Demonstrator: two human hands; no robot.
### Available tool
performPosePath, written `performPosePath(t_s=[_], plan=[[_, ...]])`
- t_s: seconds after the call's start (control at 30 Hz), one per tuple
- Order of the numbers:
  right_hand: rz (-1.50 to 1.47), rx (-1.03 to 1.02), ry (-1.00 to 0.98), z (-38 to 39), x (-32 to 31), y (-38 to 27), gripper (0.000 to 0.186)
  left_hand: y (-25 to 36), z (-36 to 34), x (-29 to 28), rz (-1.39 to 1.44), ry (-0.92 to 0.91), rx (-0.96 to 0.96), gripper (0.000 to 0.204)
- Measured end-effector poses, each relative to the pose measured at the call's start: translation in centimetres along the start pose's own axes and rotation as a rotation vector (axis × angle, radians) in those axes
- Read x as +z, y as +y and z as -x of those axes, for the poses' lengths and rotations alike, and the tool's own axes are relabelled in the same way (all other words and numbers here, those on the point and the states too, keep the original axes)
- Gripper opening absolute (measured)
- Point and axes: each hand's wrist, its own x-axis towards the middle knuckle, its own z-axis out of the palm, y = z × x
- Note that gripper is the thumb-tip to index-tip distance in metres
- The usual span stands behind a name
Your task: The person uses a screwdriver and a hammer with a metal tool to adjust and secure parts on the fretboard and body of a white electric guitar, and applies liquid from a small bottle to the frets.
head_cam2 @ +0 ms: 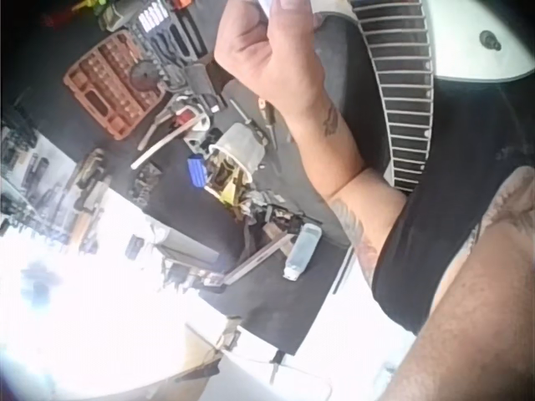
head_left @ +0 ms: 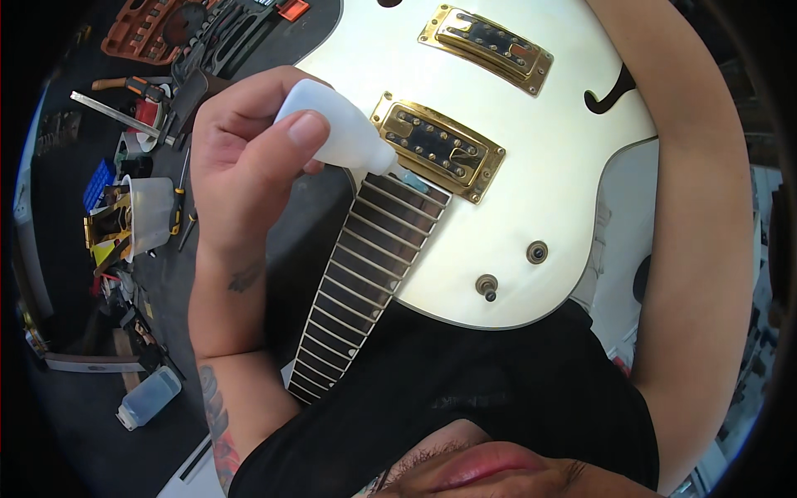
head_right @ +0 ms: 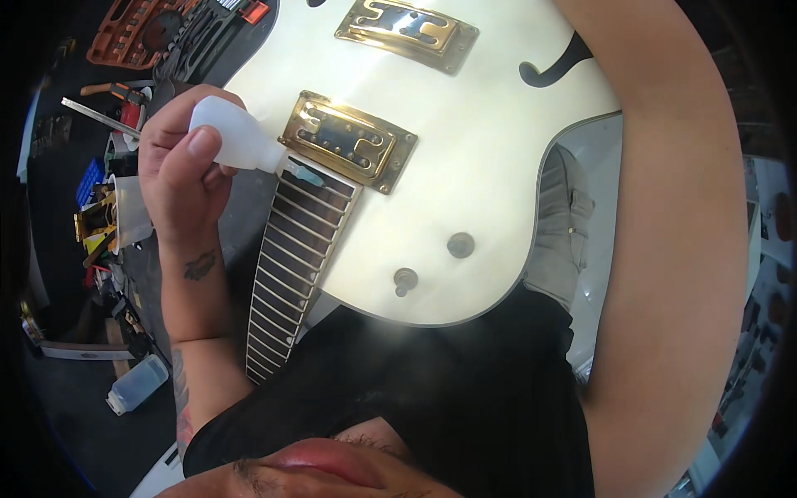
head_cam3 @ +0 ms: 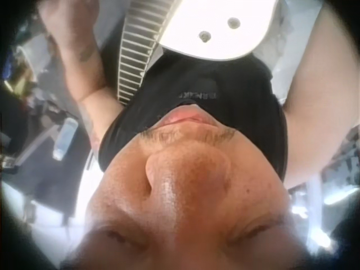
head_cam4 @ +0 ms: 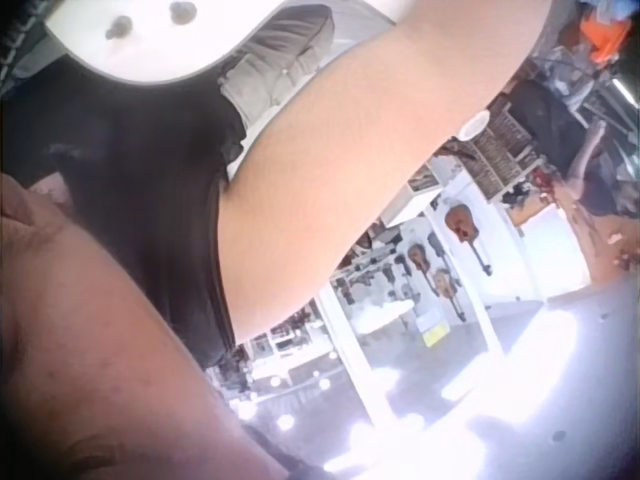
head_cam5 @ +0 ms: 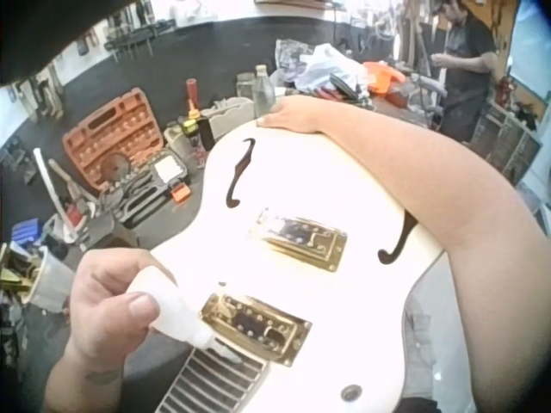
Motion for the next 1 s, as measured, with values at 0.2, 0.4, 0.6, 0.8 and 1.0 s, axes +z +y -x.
performPosePath(t_s=[0.2, 0.4, 0.6, 0.8, 1.0], plan=[[0.007, -0.012, -0.002, 0.1, 0.0, 0.1, 0.066, -0.2, 0.2, 1.0, -0.129, 0.063, 0.025, 0.037], [0.019, 0.007, 0.024, 0.3, -0.1, 0.2, 0.066, 0.0, 0.0, 1.0, -0.139, 0.055, 0.032, 0.036], [-0.022, -0.020, -0.005, 0.6, -0.3, -0.7, 0.066, -0.2, 0.2, 0.9, -0.138, 0.068, 0.030, 0.038], [0.015, 0.017, 0.015, 0.7, -0.4, -0.1, 0.067, 0.0, 0.1, 0.8, -0.086, 0.007, 0.022, 0.028], [0.004, 0.005, 0.003, 1.1, -0.5, -1.2, 0.066, -0.1, 0.1, 0.4, -0.116, -0.013, 0.050, 0.028]])
